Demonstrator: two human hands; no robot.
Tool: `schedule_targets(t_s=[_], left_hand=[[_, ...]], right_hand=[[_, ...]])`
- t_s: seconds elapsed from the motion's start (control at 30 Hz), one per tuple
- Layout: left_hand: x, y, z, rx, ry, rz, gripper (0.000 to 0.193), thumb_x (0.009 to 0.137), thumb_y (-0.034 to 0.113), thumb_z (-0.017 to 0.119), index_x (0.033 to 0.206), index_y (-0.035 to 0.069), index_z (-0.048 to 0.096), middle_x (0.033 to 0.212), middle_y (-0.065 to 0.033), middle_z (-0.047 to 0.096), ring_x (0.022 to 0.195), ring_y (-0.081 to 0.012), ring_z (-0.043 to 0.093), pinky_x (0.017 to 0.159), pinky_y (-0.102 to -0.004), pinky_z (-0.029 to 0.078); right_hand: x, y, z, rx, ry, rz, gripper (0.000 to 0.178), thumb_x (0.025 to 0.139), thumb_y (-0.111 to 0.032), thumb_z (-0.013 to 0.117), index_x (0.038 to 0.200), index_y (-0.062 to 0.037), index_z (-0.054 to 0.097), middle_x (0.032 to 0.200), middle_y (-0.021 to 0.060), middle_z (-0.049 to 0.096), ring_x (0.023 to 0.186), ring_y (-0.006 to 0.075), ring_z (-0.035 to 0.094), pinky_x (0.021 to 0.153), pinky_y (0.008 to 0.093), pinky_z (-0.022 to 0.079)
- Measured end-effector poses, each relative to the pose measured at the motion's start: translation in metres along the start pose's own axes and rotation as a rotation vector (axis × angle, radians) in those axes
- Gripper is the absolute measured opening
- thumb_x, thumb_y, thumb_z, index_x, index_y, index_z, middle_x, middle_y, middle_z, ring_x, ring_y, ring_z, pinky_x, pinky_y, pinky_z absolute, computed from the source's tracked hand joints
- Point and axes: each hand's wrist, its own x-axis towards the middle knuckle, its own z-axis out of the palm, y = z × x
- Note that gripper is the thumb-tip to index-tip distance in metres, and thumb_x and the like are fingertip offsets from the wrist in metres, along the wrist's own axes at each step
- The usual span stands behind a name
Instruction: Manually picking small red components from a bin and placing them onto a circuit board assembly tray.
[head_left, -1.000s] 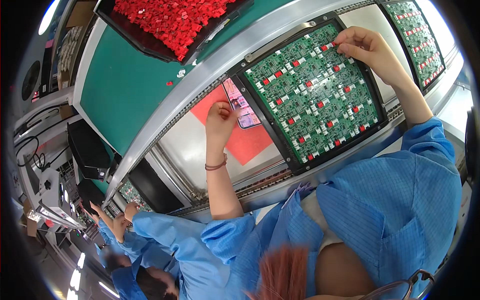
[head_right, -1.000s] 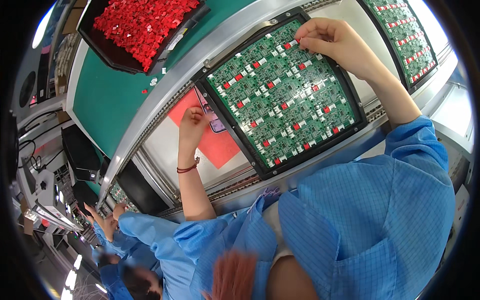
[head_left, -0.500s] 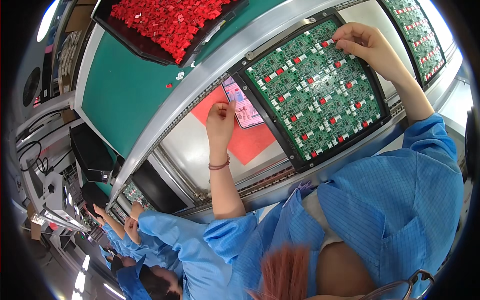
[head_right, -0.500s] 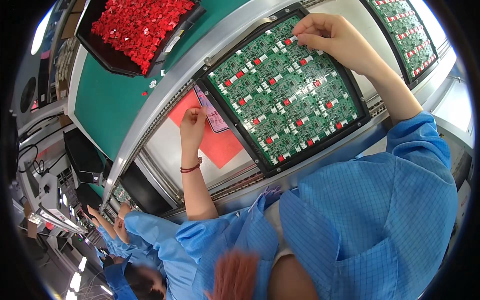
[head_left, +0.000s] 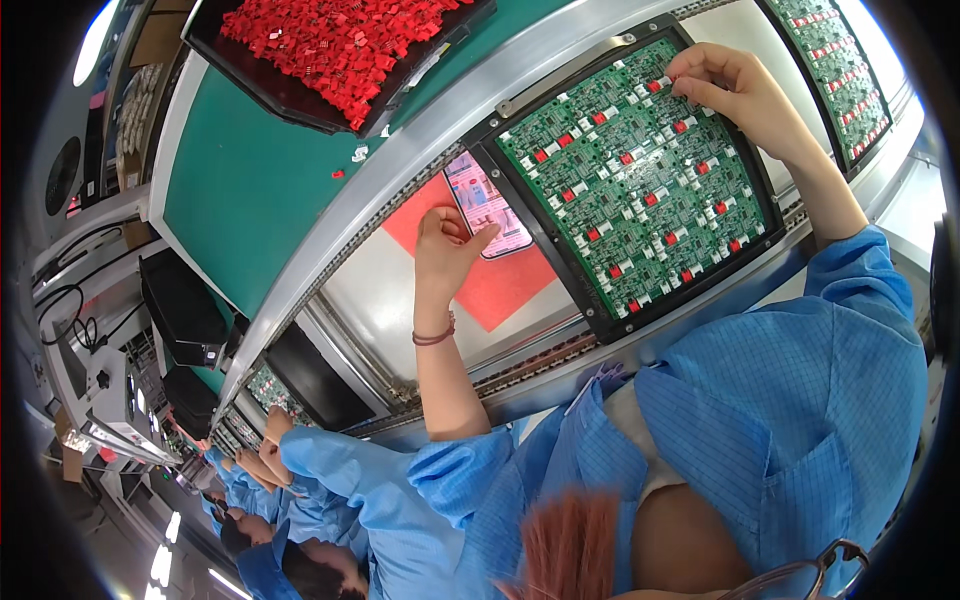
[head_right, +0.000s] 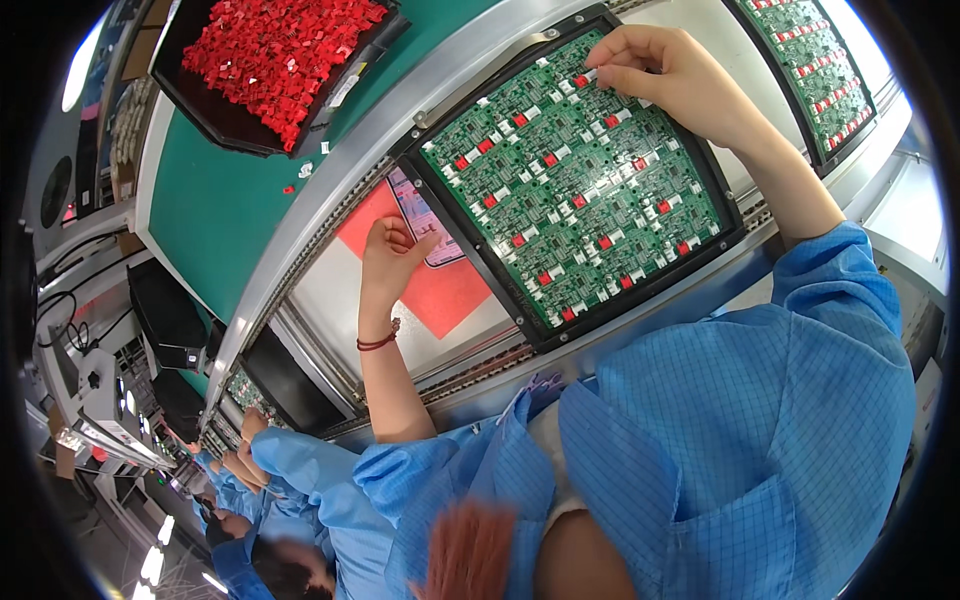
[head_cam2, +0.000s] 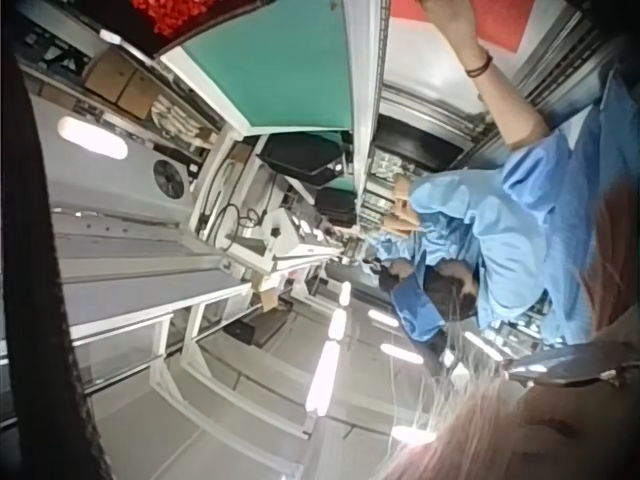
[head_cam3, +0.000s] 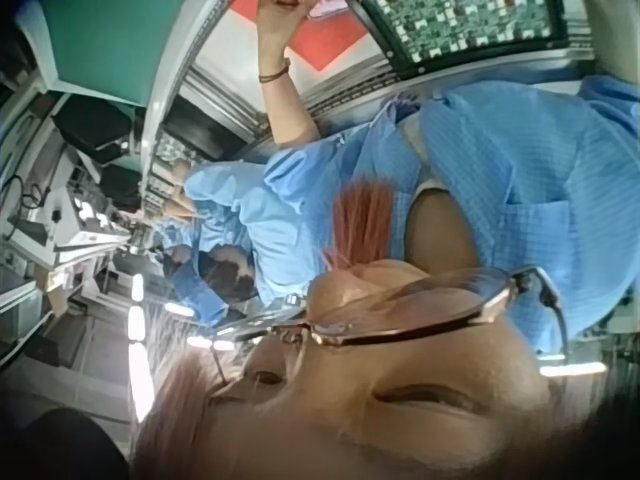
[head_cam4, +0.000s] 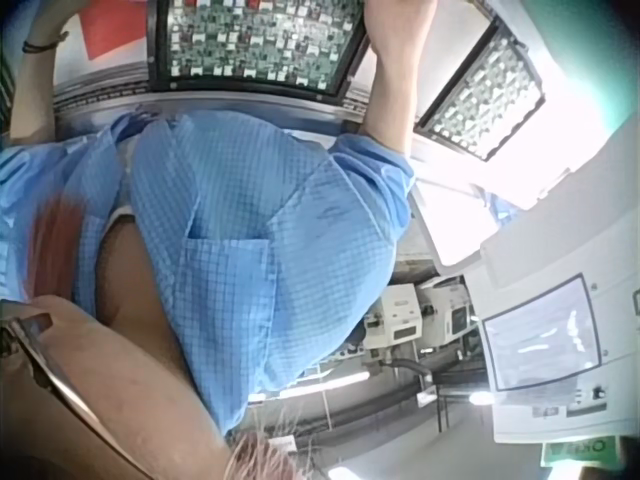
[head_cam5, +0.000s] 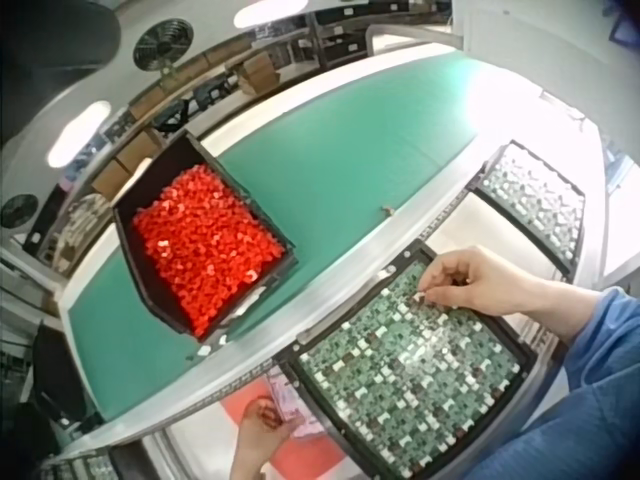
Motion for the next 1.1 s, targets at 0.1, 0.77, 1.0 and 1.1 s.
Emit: schedule_targets(t_s=[0.1, 0.77, 1.0, 1.1], left_hand=[[0.0, -0.003, -0.001, 0.016, -0.002, 0.008, 0.043, 0.065, 0.028, 0.081, 0.086, 0.002, 0.054, 0.075, -0.0014, 0.049, 0.063, -0.0092, 0.046, 0.057, -0.023, 0.044], [0.004, -0.02, -0.001, 0.022, 0.037, 0.01, 0.027, 0.081, 0.024, 0.069, 0.087, 0.001, 0.054, 0.069, -0.0001, 0.05, 0.06, -0.0081, 0.045, 0.055, -0.0218, 0.04], [0.006, -0.03, -0.003, -0.012, 0.043, 0.0, 0.023, 0.09, 0.024, 0.056, 0.091, 0.0, 0.056, 0.072, -0.003, 0.055, 0.063, -0.0095, 0.05, 0.058, -0.0242, 0.042], [0.008, -0.028, 0.0, 0.0, 0.068, 0.006, 0.026, 0.093, 0.024, 0.05, 0.093, -0.001, 0.057, 0.073, -0.0044, 0.056, 0.063, -0.0107, 0.052, 0.058, -0.0258, 0.044]], right_hand=[[0.001, -0.001, 0.0, -0.018, 0.002, 0.014, 0.017, 0.09, -0.014, 0.057, 0.102, -0.0023, 0.059, 0.093, 0.001, 0.061, 0.084, 0.0067, 0.056, 0.08, 0.0215, 0.044], [0.001, -0.004, 0.009, -0.127, 0.039, -0.017, 0.02, 0.09, -0.016, 0.057, 0.103, -0.0017, 0.059, 0.09, 0.002, 0.061, 0.081, 0.0068, 0.055, 0.078, 0.0216, 0.045], [0.001, 0.001, 0.009, -0.182, 0.06, -0.023, 0.019, 0.09, -0.016, 0.056, 0.102, -0.0013, 0.06, 0.09, 0.0019, 0.061, 0.081, 0.006, 0.054, 0.077, 0.0213, 0.045], [-0.001, -0.006, 0.01, -0.214, 0.062, -0.019, 0.018, 0.09, -0.015, 0.056, 0.101, -0.0013, 0.06, 0.089, 0.0013, 0.061, 0.079, 0.005, 0.054, 0.076, 0.0208, 0.045]])
